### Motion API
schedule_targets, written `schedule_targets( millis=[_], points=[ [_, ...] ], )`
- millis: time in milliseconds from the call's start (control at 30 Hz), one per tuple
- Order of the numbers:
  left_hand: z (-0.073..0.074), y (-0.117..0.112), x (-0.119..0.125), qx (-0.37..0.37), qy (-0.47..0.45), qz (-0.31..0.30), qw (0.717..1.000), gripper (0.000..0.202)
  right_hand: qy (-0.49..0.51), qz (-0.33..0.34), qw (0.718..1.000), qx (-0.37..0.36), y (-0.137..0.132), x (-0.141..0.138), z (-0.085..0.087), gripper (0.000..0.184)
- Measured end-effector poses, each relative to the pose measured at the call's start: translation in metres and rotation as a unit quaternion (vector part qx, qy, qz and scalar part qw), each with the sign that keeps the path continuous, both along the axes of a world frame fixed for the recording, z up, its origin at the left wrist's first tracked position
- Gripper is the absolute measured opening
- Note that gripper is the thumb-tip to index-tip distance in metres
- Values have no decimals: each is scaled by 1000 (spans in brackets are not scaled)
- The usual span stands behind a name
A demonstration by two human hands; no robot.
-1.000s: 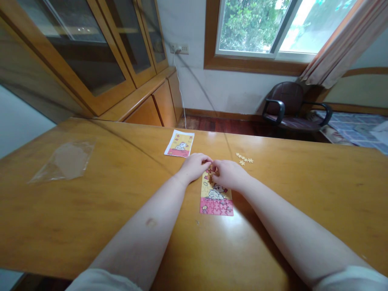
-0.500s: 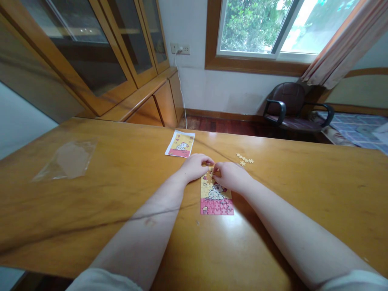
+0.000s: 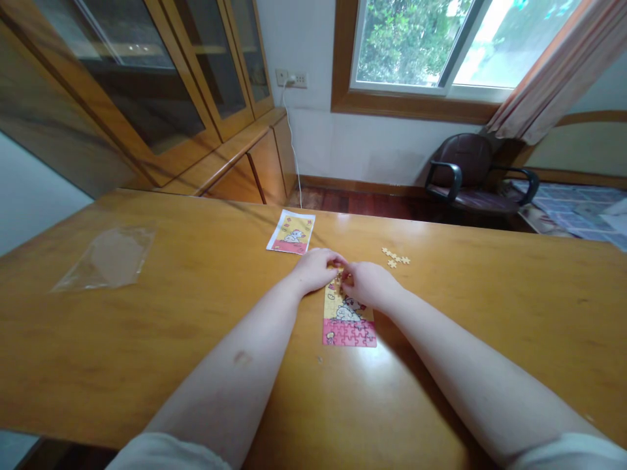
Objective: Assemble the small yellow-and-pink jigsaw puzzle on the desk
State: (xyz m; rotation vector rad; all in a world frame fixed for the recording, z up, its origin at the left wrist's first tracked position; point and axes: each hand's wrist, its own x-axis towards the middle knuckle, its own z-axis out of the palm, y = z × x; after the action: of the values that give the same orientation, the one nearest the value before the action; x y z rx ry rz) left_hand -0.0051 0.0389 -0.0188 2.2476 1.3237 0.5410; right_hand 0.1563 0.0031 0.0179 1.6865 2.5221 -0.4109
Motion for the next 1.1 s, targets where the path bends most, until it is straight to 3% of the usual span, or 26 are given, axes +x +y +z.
schedule_targets(
  millis=[267, 600, 867, 1100],
  points=[
    [-4, 1, 0, 4, 4, -2, 1000, 30, 1, 6, 1000, -14, 3, -5, -1, 25],
    [6, -2, 1, -9, 5, 5, 1000, 31, 7, -1, 1000, -6, 2, -2, -4, 23],
    [1, 1, -1, -9, -15, 0, 1000, 30, 20, -9, 1000, -13, 2, -3, -3, 22],
    [-3, 3, -6, -34, -46, -10, 998, 45, 70, 41, 995, 59, 2, 21, 0, 25]
  ],
)
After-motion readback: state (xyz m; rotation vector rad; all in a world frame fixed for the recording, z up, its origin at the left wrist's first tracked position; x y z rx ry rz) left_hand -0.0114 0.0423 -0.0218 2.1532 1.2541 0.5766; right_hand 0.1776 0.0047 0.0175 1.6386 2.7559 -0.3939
